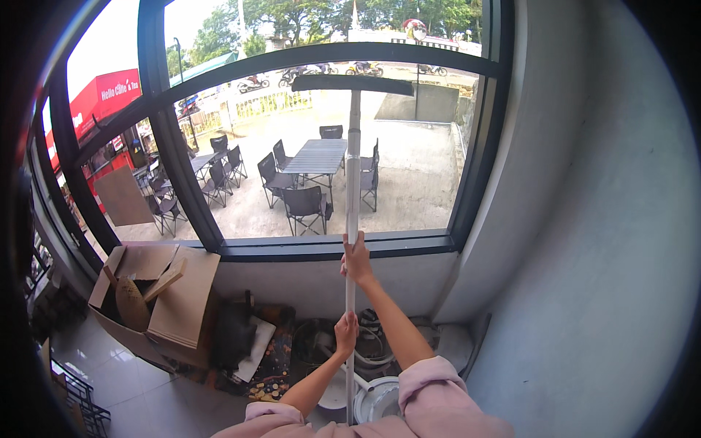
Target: The person wipes the surface of a large window with a long-handled squeegee, moving the tool across different panes of glass.
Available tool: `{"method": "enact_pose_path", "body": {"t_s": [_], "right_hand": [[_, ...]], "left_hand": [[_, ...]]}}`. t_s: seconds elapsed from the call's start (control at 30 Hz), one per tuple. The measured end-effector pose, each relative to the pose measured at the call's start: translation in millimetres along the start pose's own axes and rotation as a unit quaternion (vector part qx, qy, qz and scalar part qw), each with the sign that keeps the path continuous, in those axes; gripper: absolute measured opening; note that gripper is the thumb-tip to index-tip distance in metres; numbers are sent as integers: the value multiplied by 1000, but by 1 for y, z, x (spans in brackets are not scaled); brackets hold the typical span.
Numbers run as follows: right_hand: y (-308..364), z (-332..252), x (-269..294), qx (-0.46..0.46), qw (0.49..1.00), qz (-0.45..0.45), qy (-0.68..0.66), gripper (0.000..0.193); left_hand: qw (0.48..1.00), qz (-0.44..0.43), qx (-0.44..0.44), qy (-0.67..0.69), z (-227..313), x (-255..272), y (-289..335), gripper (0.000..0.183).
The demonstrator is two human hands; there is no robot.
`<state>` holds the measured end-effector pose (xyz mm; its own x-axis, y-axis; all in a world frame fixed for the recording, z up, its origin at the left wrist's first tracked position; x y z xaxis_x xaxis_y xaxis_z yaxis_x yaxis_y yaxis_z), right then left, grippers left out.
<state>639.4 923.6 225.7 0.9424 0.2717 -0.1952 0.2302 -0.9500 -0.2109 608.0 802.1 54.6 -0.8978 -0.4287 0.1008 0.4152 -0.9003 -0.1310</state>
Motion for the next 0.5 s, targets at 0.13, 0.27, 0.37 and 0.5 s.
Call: {"method": "enact_pose_path", "body": {"t_s": [0.13,0.27,0.37,0.5], "right_hand": [[21,28,4,-19,1000,2,10,39],[40,61,12,-47,999,14,10,38],[57,74,8,-76,997,16,12,38],[78,96,11,-98,995,28,13,37]], "left_hand": [[1000,2,27,13,-23,0,23,47],[999,-2,47,-2,-35,3,48,47],[998,2,62,-12,-63,9,63,48],[994,-23,111,0,-84,14,86,48]]}}
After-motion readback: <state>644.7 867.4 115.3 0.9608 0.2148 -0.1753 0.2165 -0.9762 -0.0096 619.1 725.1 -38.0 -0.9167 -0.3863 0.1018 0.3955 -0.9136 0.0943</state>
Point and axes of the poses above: each hand's wrist, its own y-axis away from the middle knuckle, its own x-axis out of the back of the hand, z = x × y, the point moved 3 cm from there along -y, towards the middle knuckle, and after that the axes turned 11 degrees about -y, right-handed, at the moved point
